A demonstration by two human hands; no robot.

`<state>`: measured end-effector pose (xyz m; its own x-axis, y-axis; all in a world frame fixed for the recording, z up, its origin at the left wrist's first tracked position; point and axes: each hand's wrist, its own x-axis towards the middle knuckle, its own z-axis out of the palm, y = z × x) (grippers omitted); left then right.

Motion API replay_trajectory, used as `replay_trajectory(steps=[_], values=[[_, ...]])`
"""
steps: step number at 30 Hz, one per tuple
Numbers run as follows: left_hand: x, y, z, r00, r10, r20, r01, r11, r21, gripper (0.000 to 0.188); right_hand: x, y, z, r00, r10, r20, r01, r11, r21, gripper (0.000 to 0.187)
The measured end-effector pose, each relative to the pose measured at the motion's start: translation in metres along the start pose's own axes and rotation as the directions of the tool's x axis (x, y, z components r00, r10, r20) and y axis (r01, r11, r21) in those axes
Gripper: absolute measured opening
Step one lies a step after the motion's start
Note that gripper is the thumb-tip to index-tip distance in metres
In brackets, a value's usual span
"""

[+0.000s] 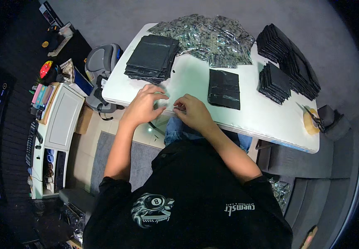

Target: The recorder is packaging circuit boards into anti-static bags and then into larger black bags.

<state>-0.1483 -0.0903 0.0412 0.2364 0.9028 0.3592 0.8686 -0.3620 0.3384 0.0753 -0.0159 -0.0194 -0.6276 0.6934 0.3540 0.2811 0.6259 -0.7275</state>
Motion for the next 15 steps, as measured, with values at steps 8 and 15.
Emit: replay_trajectory(steps=[8, 15], values=[[0.002, 0.006, 0.013, 0.994, 0.027, 0.108, -0.040, 0.992, 0.121, 0.018, -0.003, 0.005, -0.008, 0.998, 0.013, 0.062, -0.011, 1.000, -0.027, 0.021], [0.005, 0.042, -0.011, 0.964, 0.102, 0.246, -0.053, 0.979, -0.198, 0.012, -0.025, 0.012, -0.069, 0.978, -0.156, 0.137, 0.152, 0.988, 0.033, 0.027]])
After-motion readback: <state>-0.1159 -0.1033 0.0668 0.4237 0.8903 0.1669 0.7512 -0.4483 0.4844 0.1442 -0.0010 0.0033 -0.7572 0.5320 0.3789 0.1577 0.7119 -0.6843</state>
